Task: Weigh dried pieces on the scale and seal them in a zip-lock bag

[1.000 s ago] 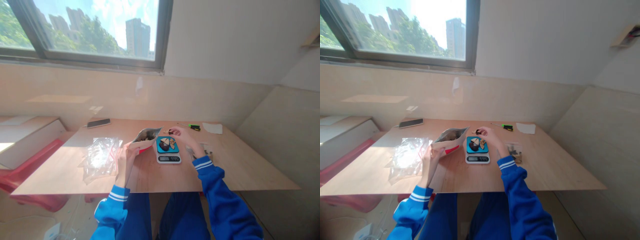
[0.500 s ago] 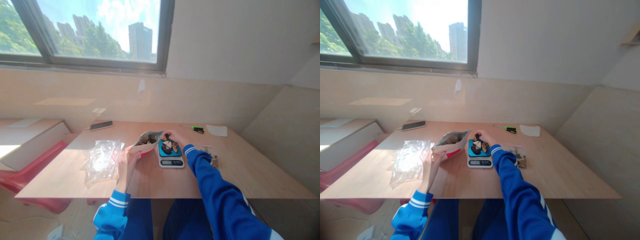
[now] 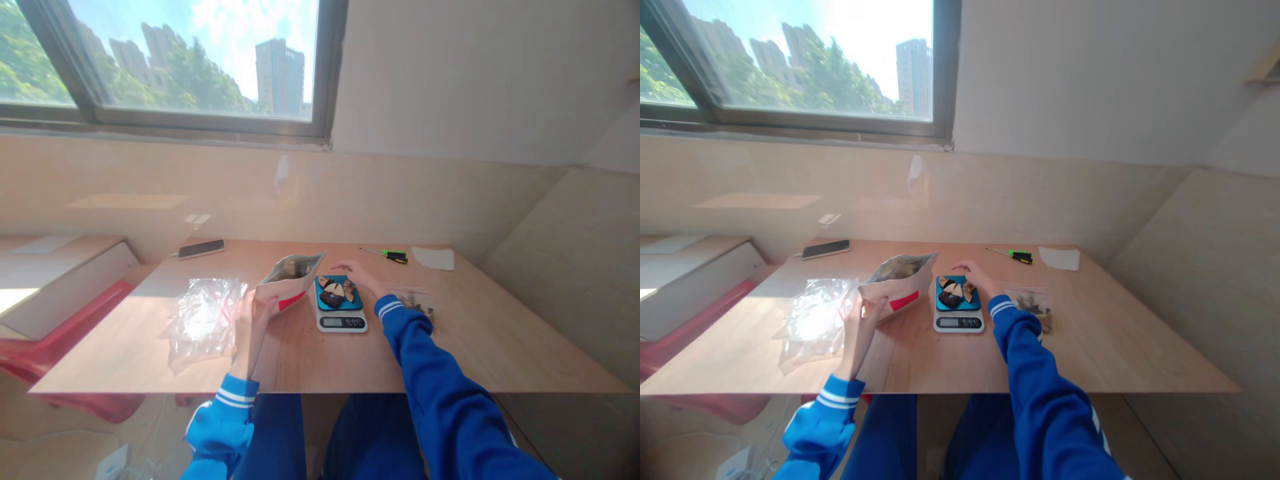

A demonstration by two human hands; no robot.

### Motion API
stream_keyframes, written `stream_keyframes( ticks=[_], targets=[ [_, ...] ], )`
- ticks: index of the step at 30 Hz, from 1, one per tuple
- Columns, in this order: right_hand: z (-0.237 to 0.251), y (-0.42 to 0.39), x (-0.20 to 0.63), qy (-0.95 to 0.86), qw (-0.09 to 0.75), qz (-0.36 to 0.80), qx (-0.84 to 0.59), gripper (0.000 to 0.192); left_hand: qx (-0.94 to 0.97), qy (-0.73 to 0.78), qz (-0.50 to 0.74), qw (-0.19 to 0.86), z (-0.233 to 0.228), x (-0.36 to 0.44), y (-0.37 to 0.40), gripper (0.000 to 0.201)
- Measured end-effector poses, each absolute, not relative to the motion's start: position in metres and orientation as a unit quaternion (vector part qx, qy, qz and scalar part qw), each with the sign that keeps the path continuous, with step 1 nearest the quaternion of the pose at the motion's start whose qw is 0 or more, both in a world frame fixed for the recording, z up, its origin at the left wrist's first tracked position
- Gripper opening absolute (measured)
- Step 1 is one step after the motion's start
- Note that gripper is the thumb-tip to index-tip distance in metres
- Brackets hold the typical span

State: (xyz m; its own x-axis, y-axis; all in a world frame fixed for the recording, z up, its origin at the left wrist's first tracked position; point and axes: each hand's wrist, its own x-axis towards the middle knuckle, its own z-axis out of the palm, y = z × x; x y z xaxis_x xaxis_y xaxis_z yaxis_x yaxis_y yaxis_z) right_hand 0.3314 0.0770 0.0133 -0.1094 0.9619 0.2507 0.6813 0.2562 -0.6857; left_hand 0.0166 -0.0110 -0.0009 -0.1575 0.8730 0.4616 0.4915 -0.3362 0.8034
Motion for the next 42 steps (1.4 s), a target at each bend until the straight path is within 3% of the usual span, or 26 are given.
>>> stream_keyframes(
  ticks=[9,19,31,42],
  targets=[
    [0.024,0.031,0.334,-0.701,0.385,0.194,-0.569,0.031,0.612,0.561,0.529,0.177,0.007,0.015,-0.002,0.031],
    [0.008,-0.057,0.33,-0.688,0.4,0.2,-0.571,0.033,0.597,0.601,0.503,0.174,0.006,0.006,0.02,0.033],
    [-0.008,-0.092,0.351,-0.678,0.392,0.159,-0.601,0.034,0.582,0.612,0.511,0.158,0.015,0.013,0.045,0.025],
    [-0.009,-0.174,0.342,-0.662,0.369,0.032,-0.651,0.032,0.605,0.587,0.499,0.2,0.01,0.024,0.06,0.048]
  ],
)
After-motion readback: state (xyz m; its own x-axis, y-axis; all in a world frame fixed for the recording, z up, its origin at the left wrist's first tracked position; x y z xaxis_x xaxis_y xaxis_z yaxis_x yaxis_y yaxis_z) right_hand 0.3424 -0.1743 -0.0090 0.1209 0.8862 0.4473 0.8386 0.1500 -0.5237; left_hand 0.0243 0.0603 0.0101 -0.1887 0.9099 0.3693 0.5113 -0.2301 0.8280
